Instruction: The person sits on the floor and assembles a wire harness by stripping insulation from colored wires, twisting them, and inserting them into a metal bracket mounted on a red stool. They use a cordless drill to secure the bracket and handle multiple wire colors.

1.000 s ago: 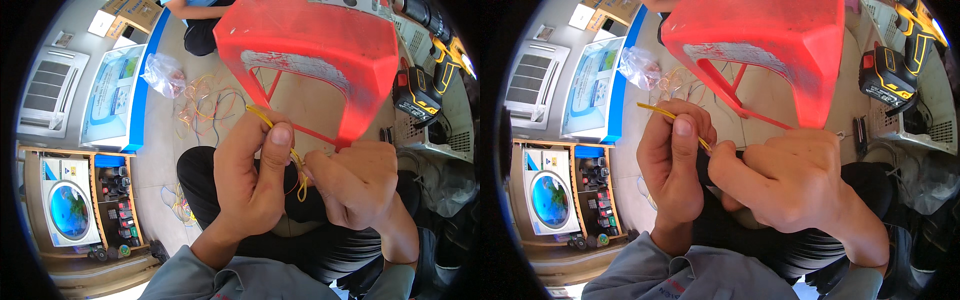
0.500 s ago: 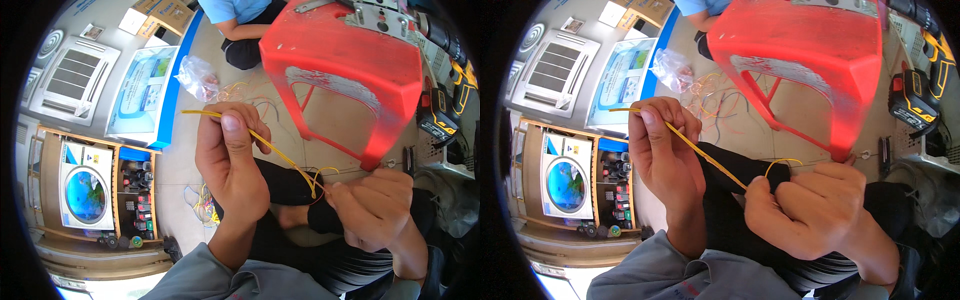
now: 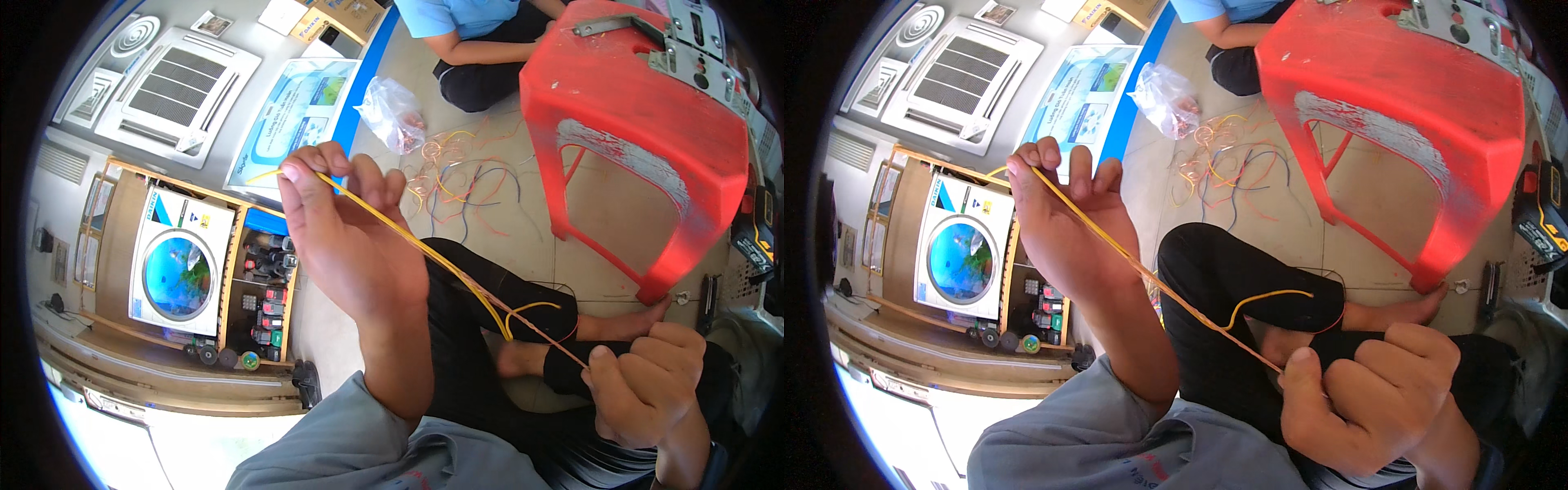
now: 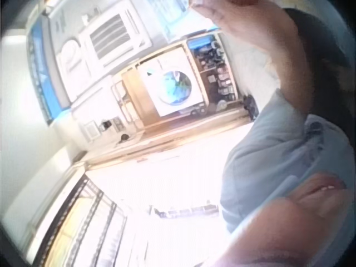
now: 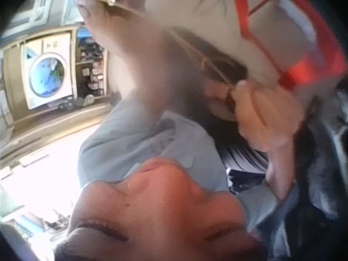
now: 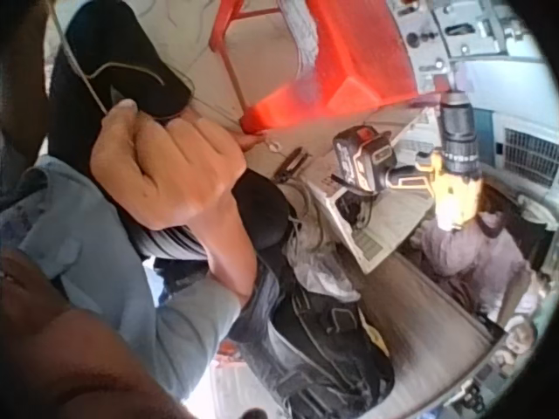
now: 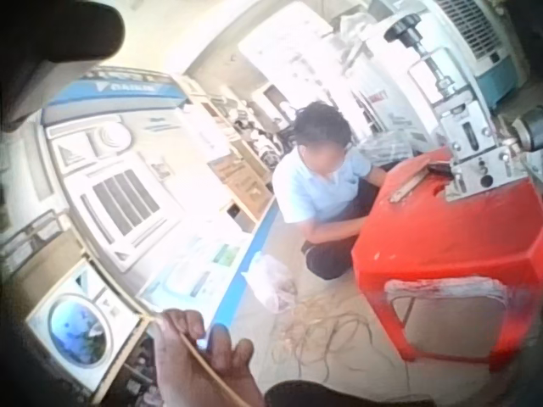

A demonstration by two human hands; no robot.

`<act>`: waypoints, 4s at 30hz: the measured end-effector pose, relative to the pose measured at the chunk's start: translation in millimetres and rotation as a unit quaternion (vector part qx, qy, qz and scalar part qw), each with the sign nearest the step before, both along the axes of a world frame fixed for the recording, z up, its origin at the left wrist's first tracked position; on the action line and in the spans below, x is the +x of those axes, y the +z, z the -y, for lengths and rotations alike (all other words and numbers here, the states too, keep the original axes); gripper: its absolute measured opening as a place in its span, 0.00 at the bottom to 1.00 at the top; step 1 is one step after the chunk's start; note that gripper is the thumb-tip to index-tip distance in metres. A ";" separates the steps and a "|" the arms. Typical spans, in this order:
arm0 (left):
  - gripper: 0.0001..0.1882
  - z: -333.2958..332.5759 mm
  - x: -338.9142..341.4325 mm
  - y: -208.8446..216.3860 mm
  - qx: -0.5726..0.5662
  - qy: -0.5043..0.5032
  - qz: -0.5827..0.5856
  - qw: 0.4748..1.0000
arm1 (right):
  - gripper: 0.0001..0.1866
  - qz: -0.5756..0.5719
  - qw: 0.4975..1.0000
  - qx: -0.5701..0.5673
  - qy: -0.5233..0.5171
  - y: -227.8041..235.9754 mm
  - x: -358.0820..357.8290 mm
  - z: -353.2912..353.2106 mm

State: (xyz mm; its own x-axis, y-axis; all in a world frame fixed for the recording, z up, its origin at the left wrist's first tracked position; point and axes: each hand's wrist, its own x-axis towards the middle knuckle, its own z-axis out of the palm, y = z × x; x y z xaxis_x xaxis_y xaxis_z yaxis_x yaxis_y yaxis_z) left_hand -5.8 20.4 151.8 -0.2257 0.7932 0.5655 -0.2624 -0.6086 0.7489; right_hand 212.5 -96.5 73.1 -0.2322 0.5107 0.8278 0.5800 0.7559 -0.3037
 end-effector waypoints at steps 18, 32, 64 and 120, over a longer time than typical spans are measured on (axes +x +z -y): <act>0.09 -74.0 -140.2 53.2 0.008 0.136 0.029 0.990 | 0.10 0.039 0.998 -0.004 0.054 -14.9 -17.8 0.1; 0.11 -139.7 -286.1 38.1 -0.092 0.373 -0.031 0.923 | 0.09 0.076 0.995 -0.017 0.065 -19.6 -22.1 -1.3; 0.21 -62.0 -562.3 -249.6 -0.623 0.196 -0.507 0.562 | 0.05 -0.195 0.900 -0.288 -0.265 -42.2 21.2 86.4; 0.25 -384.1 -387.0 -322.1 -0.286 0.229 -0.317 0.875 | 0.09 0.141 0.769 -0.600 -0.171 -232.0 -96.2 -53.4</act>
